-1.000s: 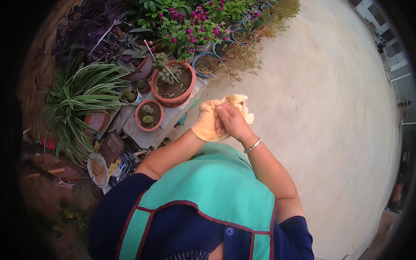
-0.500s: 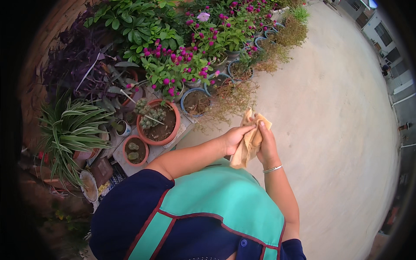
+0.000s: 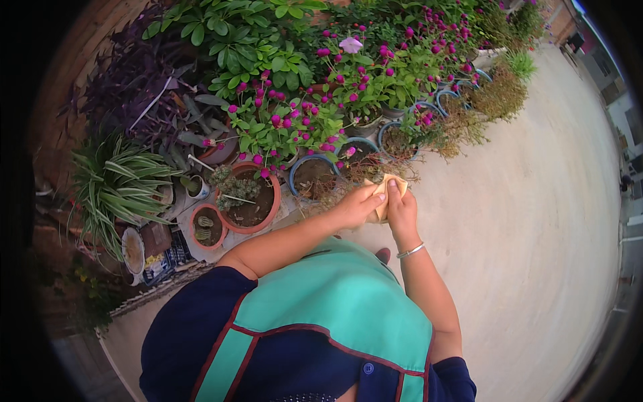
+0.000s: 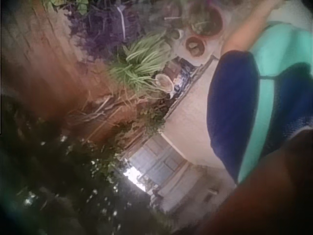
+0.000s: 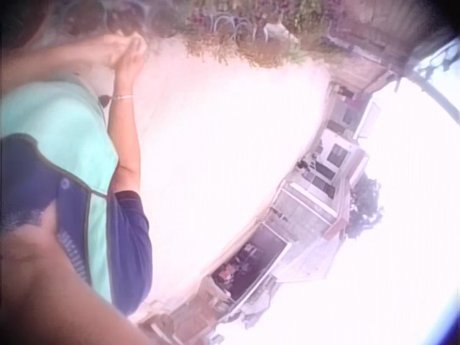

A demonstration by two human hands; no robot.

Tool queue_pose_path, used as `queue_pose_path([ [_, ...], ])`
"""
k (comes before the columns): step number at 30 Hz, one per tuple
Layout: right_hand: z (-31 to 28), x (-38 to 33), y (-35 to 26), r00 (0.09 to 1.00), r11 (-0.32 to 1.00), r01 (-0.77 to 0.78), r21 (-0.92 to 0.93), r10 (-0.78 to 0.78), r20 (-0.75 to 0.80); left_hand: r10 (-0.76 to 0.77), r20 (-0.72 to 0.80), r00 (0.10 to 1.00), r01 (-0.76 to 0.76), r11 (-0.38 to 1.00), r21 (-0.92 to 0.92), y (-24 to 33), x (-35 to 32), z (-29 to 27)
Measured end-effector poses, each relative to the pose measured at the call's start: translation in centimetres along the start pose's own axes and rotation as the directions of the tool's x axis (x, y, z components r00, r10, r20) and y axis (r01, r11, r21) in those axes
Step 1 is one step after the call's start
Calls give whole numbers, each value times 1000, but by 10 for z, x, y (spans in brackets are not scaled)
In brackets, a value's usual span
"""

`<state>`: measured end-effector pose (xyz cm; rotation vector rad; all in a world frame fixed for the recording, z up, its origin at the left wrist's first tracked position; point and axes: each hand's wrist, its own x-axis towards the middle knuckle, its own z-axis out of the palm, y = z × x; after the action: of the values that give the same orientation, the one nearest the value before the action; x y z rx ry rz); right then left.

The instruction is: The person washes a cloth in a metal basin, wrings it out, and walks to a row of potted plants. They pick up dried leaves and debris from the pots by hand, placing the matter into a bucket, before returning to the basin to rinse the cloth.

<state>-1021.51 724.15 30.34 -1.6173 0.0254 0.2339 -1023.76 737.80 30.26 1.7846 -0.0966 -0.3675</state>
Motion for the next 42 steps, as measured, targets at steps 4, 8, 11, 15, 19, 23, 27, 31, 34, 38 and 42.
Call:
queue_pose_path([
  [4,15,40,-38,988,984,69,166,-90,124,38,-186,982,-105,926,-361,4,-7,-39],
  [8,28,41,-111,903,954,164,252,-248,351,-113,-174,978,95,990,-107,19,-15,-62],
  [11,59,19,-145,556,786,609,111,-522,646,457,-373,808,-535,834,-137,4,6,-49],
  [15,82,-2,-116,188,251,966,-66,-503,844,260,-80,962,-205,497,-843,6,17,-43],
  [19,70,22,-97,297,301,941,-157,-507,809,94,148,985,90,451,-888,12,14,-43],
  [23,63,31,-99,436,341,896,-283,-557,707,-63,205,977,129,936,-328,16,24,-47],
  [27,28,71,-79,655,359,747,-560,-539,529,165,49,985,-163,798,580,50,13,-59],
  [31,5,72,-97,824,636,559,-532,-499,269,138,-151,979,-137,990,15,31,8,-84],
  [34,34,45,-128,621,450,783,-430,-599,505,-60,110,992,125,439,-890,31,8,-91],
  [38,54,2,-162,548,366,835,-412,-475,689,246,70,967,102,-118,-988,24,10,-65],
  [42,52,12,-185,564,671,-193,716,-521,640,404,196,893,192,50,-980,73,23,-58],
])
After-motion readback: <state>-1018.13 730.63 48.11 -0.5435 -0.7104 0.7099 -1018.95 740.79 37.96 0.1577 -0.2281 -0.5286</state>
